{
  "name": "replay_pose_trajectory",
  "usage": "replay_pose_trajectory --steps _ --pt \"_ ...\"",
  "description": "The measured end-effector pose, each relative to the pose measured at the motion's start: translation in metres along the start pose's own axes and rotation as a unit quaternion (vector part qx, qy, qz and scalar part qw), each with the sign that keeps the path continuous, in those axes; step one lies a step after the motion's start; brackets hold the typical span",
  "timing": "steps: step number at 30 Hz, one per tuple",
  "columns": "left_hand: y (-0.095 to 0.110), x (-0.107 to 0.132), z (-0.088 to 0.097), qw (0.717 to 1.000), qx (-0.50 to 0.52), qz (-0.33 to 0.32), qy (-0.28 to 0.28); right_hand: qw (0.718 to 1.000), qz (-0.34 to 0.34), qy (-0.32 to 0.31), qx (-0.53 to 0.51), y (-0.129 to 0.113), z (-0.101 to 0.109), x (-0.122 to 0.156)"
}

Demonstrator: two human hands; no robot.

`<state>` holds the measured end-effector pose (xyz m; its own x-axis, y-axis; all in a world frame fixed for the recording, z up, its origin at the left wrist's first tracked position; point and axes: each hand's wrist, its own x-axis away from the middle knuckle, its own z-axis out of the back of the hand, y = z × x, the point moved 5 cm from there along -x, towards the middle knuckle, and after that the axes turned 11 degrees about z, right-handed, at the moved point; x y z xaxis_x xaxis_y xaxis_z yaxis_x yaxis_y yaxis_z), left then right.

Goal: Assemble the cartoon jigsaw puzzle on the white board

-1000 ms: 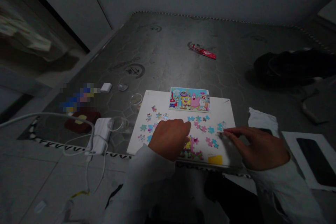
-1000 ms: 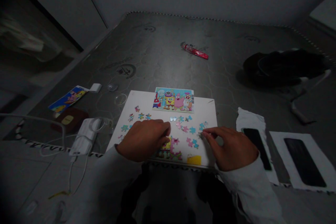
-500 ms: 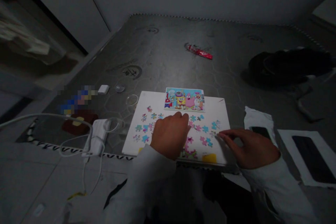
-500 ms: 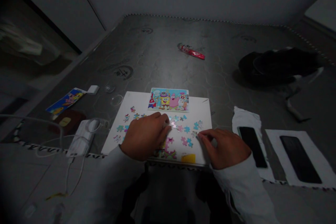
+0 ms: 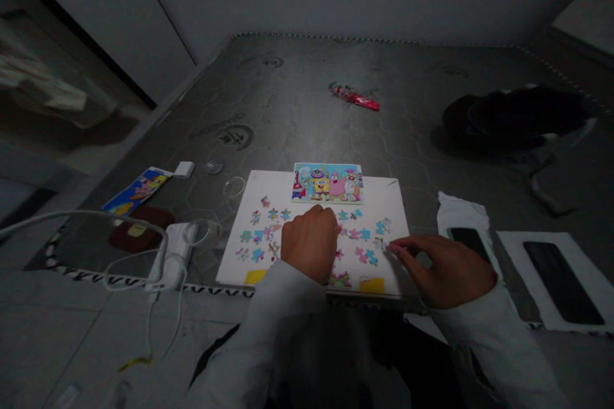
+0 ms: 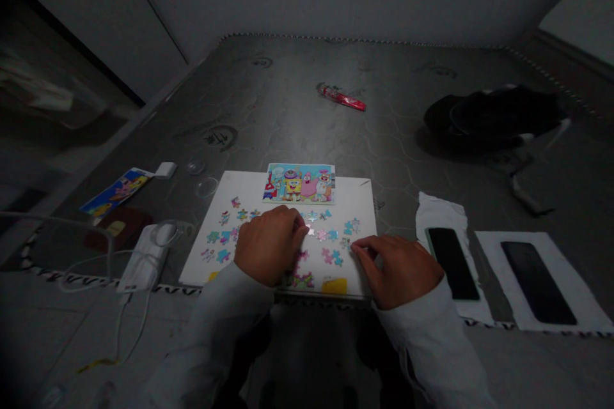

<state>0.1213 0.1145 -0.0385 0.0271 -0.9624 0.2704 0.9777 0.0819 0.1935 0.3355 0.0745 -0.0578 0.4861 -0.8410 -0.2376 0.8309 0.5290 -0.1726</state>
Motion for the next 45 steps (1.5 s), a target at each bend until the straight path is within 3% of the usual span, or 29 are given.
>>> replay_pose_trajectory --steps 7,14,21,32,36,45 --pt "-0.012 0.007 0.011 1.0 -0.025 0.011 0.011 0.997 0.032 -0.062 -0.023 -0.016 -0.025 -0.008" --pt "-0.028 0.018 0.021 0.995 -0.092 0.005 -0.031 0.994 0.095 -0.051 0.006 -0.027 -0.034 -0.013" --pt "-0.032 0.024 0.015 0.989 -0.11 -0.018 -0.096 0.994 0.075 -0.073 -0.027 -0.025 -0.036 -0.016" --pt "-0.035 0.025 0.014 0.99 -0.09 -0.036 -0.099 0.985 -0.024 -0.126 -0.115 -0.035 -0.035 -0.028" --pt "-0.036 0.026 0.019 0.99 -0.089 -0.031 -0.104 0.989 -0.012 -0.103 -0.104 -0.033 -0.036 -0.028" --pt "-0.033 0.023 0.014 0.992 -0.082 -0.059 -0.082 0.984 0.024 -0.137 -0.115 -0.029 -0.042 -0.026"
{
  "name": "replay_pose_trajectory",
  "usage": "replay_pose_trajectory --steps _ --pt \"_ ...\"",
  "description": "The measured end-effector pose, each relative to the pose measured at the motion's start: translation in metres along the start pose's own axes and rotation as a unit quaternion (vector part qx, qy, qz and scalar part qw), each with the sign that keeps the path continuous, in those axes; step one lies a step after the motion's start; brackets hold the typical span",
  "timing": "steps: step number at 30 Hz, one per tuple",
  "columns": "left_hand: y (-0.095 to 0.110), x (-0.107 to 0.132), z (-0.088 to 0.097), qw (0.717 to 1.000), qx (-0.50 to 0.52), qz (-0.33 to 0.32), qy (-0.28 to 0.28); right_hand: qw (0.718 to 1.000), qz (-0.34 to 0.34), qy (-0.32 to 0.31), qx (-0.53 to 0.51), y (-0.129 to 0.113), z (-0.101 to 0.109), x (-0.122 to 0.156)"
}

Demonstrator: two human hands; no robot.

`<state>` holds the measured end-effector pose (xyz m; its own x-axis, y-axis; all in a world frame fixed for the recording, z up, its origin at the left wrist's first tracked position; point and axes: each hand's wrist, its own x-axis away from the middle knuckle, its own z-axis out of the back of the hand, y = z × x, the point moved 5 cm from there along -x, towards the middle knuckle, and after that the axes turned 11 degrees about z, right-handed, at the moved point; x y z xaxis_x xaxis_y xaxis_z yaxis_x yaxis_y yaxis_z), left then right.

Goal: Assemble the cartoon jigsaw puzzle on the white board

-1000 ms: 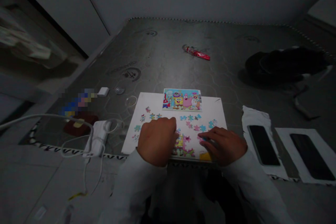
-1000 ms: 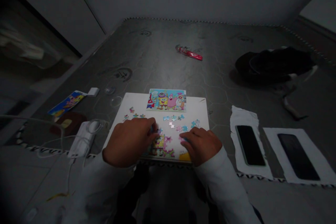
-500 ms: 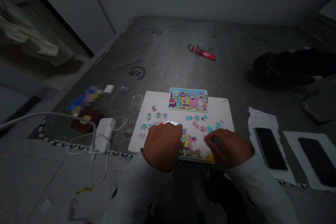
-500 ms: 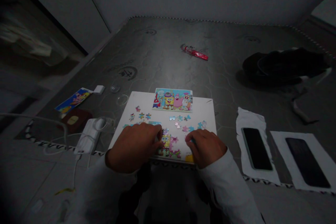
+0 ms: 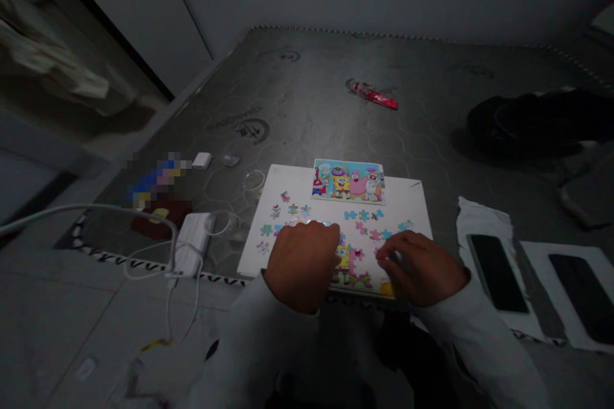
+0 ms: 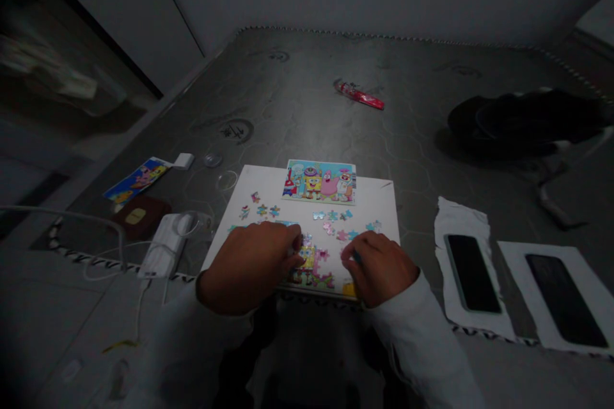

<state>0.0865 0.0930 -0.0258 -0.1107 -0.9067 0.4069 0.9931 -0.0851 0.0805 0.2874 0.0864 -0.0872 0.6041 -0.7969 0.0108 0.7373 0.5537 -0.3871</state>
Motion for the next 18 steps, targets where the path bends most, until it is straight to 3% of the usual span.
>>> replay_pose_trajectory --steps 5,12,18 --pt "0.004 -0.005 -0.005 1.0 0.004 -0.029 0.008 0.999 -0.036 0.019 0.009 -0.004 0.001 0.0" --pt "0.007 -0.003 -0.004 0.999 0.004 -0.047 -0.007 0.999 0.029 0.005 0.028 -0.001 0.002 0.002" --pt "0.006 -0.003 -0.003 0.999 0.003 -0.04 0.012 0.998 0.01 0.049 0.037 -0.002 0.012 0.004"
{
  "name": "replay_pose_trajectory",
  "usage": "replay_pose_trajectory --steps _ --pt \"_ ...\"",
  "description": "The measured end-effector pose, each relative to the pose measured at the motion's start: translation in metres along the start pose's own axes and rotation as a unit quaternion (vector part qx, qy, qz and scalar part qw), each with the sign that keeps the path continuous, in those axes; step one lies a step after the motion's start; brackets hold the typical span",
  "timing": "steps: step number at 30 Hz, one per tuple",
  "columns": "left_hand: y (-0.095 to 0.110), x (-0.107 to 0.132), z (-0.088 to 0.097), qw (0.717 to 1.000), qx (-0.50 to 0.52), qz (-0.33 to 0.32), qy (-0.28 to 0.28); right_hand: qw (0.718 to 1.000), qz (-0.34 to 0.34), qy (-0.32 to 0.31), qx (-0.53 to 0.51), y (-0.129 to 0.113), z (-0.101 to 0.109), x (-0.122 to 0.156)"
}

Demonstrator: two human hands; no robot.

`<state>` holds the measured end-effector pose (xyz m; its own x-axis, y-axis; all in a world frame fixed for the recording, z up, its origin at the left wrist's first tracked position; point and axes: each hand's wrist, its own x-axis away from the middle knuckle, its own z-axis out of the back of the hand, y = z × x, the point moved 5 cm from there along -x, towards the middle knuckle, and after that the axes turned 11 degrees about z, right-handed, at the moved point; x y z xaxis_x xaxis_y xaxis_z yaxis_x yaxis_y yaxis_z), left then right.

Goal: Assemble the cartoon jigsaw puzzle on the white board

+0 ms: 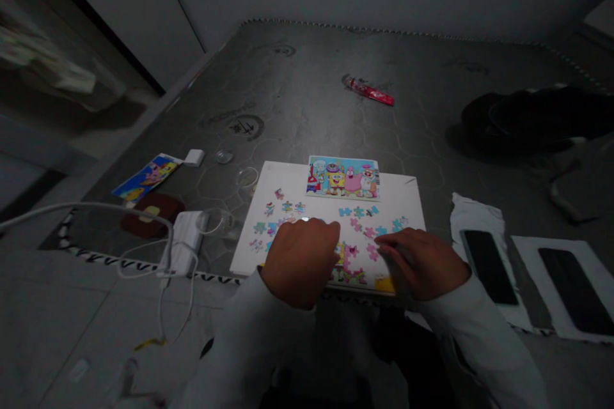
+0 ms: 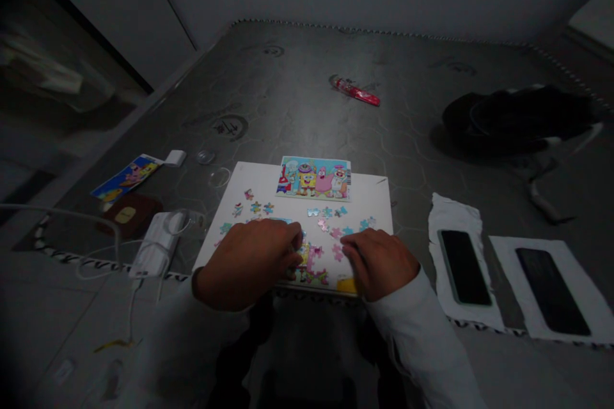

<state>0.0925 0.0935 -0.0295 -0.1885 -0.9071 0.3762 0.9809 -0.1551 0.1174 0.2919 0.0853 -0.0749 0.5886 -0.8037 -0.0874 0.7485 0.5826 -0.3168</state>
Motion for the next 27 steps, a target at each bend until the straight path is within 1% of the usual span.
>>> replay_pose_trajectory --steps 4,7,11,18,21,27 --pt "0.001 0.001 0.0 1.0 0.001 -0.004 -0.011 1.0 0.006 -0.001 -0.003 0.005 -0.002 0.003" --pt "0.005 -0.001 0.0 1.0 -0.002 -0.01 -0.012 0.999 0.016 -0.033 0.006 0.007 -0.007 0.004" --pt "0.009 -0.004 -0.003 1.0 -0.004 -0.008 -0.023 0.997 -0.002 -0.075 0.002 0.006 -0.012 0.004" --pt "0.007 -0.009 -0.007 0.999 -0.001 -0.001 -0.044 0.999 -0.001 -0.038 0.013 0.0 -0.018 0.001" --pt "0.006 -0.011 -0.008 0.999 0.002 0.006 -0.053 0.999 -0.013 -0.027 0.015 -0.003 -0.022 0.0" --pt "0.006 -0.011 -0.008 0.998 0.005 0.009 -0.059 0.998 -0.038 -0.042 -0.029 -0.009 -0.023 -0.002"
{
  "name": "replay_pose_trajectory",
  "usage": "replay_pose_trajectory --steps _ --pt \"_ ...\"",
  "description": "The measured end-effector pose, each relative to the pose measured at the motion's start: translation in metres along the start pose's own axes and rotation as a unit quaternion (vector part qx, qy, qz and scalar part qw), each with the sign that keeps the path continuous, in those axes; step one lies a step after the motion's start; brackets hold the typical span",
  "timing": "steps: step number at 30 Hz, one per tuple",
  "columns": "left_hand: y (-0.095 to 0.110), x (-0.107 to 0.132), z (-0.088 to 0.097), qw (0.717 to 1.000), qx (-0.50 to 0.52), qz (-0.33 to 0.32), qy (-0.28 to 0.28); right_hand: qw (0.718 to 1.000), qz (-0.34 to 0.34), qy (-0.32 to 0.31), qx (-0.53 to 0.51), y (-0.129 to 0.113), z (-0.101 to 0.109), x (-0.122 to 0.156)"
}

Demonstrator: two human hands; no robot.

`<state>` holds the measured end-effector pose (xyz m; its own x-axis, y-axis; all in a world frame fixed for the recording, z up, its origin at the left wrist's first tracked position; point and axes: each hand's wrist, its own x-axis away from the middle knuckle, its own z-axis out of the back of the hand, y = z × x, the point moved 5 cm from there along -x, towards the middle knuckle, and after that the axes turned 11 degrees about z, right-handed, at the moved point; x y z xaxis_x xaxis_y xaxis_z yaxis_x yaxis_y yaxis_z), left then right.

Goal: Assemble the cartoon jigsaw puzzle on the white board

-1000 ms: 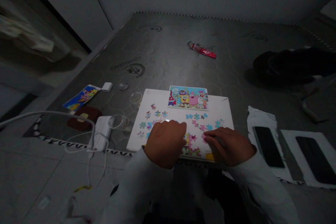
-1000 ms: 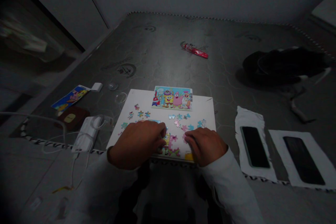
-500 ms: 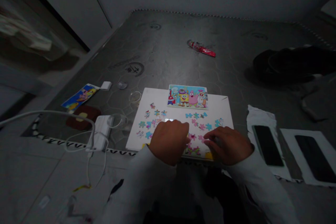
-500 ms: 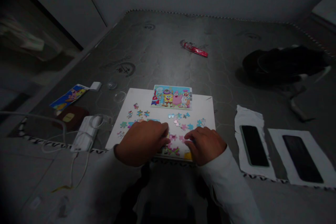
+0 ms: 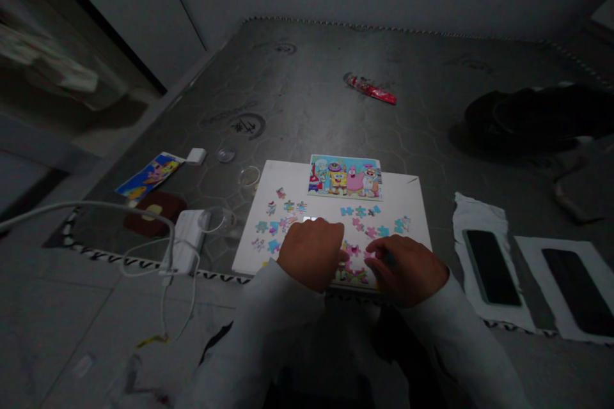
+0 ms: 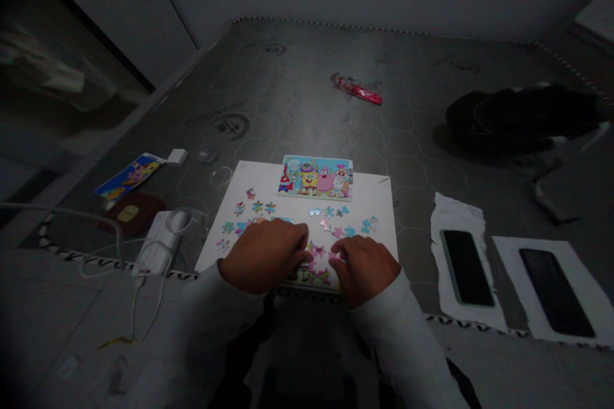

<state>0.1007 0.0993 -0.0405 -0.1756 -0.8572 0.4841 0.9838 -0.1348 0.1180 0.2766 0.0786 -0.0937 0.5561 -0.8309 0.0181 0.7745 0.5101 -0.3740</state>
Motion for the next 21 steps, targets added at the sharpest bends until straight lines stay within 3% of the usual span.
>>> replay_pose_trajectory --steps 3,9,16,21 --pt "0.0 0.0 0.0 1.0 0.0 -0.003 0.002 0.999 -0.023 0.002 -0.024 -0.007 0.004 -0.001" --pt "0.001 -0.002 0.0 1.0 0.002 -0.006 0.008 0.991 -0.07 0.099 -0.064 -0.028 0.024 0.0" --pt "-0.001 -0.001 -0.001 1.0 0.005 -0.01 0.007 0.971 -0.121 0.114 -0.174 -0.035 0.025 -0.002" --pt "-0.001 -0.001 0.0 1.0 0.003 -0.008 0.004 0.968 -0.144 0.101 -0.181 -0.041 0.017 -0.004"
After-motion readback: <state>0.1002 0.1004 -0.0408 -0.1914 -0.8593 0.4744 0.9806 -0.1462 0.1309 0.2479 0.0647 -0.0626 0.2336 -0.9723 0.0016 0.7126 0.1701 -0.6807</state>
